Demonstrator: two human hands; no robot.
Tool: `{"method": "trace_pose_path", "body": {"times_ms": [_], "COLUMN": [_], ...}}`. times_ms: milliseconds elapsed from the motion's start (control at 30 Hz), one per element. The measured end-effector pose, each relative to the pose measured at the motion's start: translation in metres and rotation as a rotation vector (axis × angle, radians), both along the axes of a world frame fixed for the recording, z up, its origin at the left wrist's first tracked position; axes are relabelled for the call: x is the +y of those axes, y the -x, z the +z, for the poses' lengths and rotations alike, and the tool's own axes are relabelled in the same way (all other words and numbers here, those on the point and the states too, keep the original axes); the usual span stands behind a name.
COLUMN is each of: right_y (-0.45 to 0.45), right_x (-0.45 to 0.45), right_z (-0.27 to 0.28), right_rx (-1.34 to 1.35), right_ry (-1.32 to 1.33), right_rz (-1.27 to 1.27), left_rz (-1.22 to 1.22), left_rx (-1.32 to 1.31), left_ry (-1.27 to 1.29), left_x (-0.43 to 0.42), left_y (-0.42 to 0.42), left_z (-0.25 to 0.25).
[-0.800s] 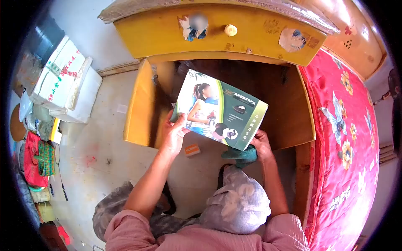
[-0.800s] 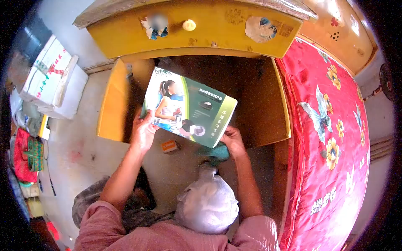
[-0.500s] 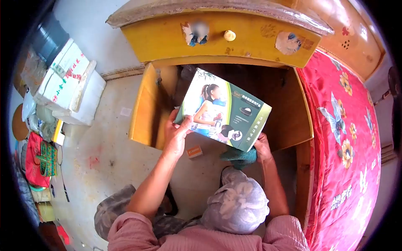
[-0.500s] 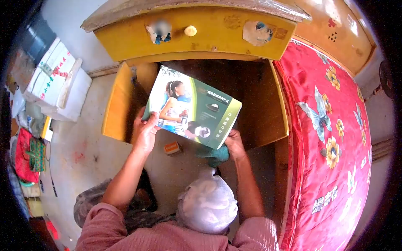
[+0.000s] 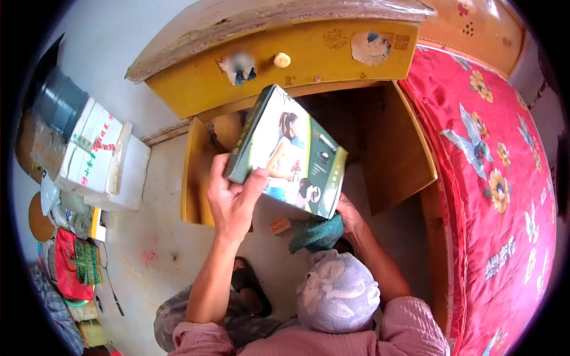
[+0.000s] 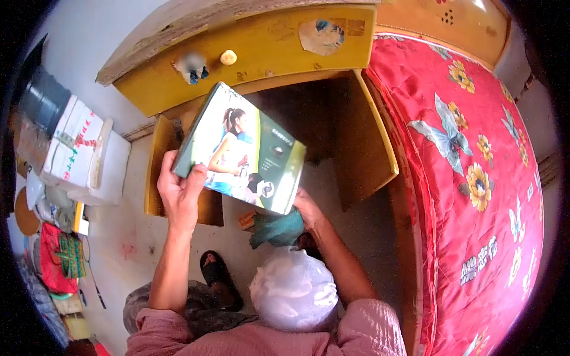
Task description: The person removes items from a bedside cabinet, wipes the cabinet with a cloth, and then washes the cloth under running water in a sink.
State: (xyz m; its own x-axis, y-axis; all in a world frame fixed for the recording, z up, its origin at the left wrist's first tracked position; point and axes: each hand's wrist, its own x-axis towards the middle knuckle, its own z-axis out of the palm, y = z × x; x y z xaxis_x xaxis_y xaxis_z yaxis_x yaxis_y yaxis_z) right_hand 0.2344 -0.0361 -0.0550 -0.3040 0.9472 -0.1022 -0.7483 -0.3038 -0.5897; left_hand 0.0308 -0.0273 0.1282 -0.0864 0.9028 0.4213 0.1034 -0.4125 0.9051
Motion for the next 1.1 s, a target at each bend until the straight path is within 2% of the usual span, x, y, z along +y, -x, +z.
{"method": "trace_pose_path", "body": {"times_ms": [33,67,167,267,367,433,500,567,633,700,733,833,867,1000,1100], "right_y": [-0.002,-0.004,-0.016,-0.028,-0.032,-0.038,-0.039,-0.038,-0.035,-0.031,-0.029,-0.023,-0.02,-0.015,-0.012], "right_x": [-0.003,-0.003,0.002,0.001,-0.009,-0.007,-0.007,-0.01,-0.014,-0.018,-0.021,-0.03,-0.032,-0.035,-0.035], "right_z": [0.004,0.006,0.008,0.042,0.077,0.097,0.106,0.111,0.123,0.129,0.129,0.132,0.131,0.122,0.115], "right_rx": [-0.026,-0.055,-0.14,-0.452,-0.737,-1.162,-1.224,-1.285,-1.386,-1.494,-1.546,-1.618,-1.626,-1.647,-1.54], "right_ry": [0.006,0.007,-0.076,-0.254,-0.391,-0.796,-0.932,-0.951,-1.127,-1.274,-1.323,-1.429,-1.437,-1.458,-1.437], "right_rz": [-0.032,-0.06,-0.162,-0.312,-0.392,-0.492,-0.432,-0.336,-0.392,-0.434,-0.485,-0.474,-0.482,-0.532,-0.589], "left_rz": [0.014,-0.004,-0.151,-0.176,-0.358,-0.455,-0.454,-0.471,-0.475,-0.633,-0.58,-0.232,-0.224,-0.402,-0.421], "left_rx": [-0.028,0.061,-0.094,-0.121,-0.346,-0.525,-0.683,-0.728,-0.876,-1.023,-1.105,-0.882,-1.007,-1.088,-1.065], "left_ry": [-0.028,0.053,0.287,0.456,0.647,0.791,0.876,0.967,1.02,0.989,0.898,0.578,0.571,0.556,0.572], "left_x": [0.001,0.006,0.017,0.018,0.02,0.025,0.026,0.027,0.026,0.032,0.031,0.03,0.027,0.024,0.023], "left_y": [0.004,0.018,0.037,0.048,0.057,0.068,0.057,0.051,0.046,0.046,0.038,0.025,0.021,0.026,0.026], "left_z": [-0.007,-0.014,-0.03,-0.048,-0.063,-0.081,-0.084,-0.086,-0.087,-0.099,-0.104,-0.098,-0.094,-0.101,-0.096]}}
